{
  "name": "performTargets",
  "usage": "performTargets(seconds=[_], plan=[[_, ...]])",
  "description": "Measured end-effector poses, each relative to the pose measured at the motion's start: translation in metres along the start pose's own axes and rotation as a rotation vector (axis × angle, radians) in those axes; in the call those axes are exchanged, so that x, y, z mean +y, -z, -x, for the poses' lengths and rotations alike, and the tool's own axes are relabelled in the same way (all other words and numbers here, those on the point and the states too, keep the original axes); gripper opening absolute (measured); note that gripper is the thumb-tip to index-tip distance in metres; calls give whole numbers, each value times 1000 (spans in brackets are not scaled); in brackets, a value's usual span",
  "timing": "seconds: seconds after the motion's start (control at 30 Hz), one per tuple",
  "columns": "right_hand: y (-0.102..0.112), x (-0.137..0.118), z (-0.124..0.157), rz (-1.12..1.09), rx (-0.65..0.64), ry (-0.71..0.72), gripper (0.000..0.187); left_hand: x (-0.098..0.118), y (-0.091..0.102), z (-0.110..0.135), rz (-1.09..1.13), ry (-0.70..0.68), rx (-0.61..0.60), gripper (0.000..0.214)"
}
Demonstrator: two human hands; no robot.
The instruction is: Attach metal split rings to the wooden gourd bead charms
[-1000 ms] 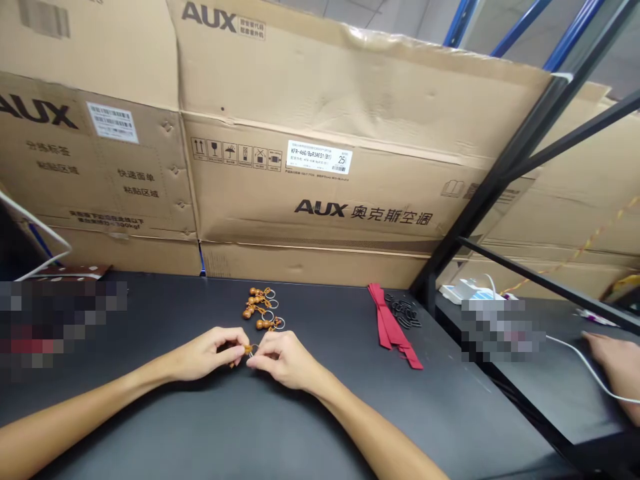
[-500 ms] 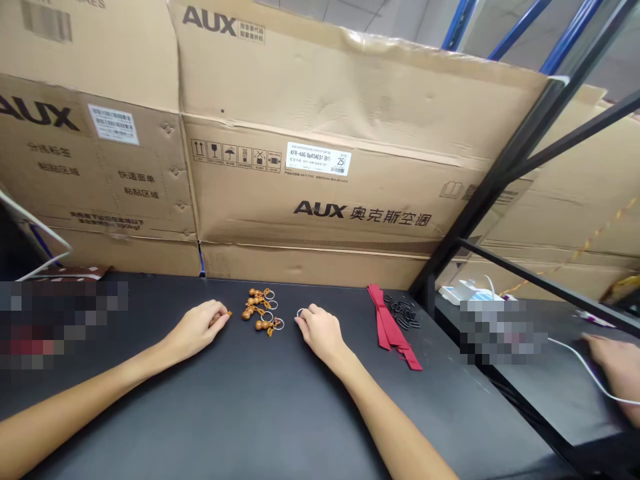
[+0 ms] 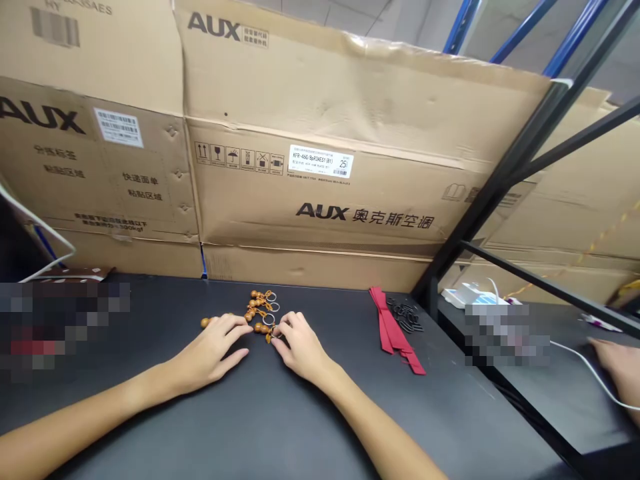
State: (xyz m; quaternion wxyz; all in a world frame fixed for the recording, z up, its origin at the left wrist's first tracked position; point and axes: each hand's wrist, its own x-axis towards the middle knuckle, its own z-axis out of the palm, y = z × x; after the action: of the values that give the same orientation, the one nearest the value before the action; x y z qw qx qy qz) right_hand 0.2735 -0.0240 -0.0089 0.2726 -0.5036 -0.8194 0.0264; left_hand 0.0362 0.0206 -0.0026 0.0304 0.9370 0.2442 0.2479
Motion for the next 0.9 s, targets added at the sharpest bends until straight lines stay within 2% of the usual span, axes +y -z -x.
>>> performTargets(seconds=[0.17,0.3,0.43,0.53,0.73,0.9], plan=[[-3,-21,2,-147,-107,67,9,2,-3,1,95,-15,-56,35],[0,-29,2,-174,-176,112,11,2,-1,-1,131,-16,-106,22],[5,-31,2,-190,-191,100,3,3,0,-2,98,-21,-93,16],[6,-32,2,-173,-217,91,9,3,-1,-3,112,-57,-102,15],[3,-33,1,-133,-237,141,6,5,0,-3,131,-66,-108,18],[3,-33,2,-143,-239,148,7,4,-1,-3,116,-78,-64,15]])
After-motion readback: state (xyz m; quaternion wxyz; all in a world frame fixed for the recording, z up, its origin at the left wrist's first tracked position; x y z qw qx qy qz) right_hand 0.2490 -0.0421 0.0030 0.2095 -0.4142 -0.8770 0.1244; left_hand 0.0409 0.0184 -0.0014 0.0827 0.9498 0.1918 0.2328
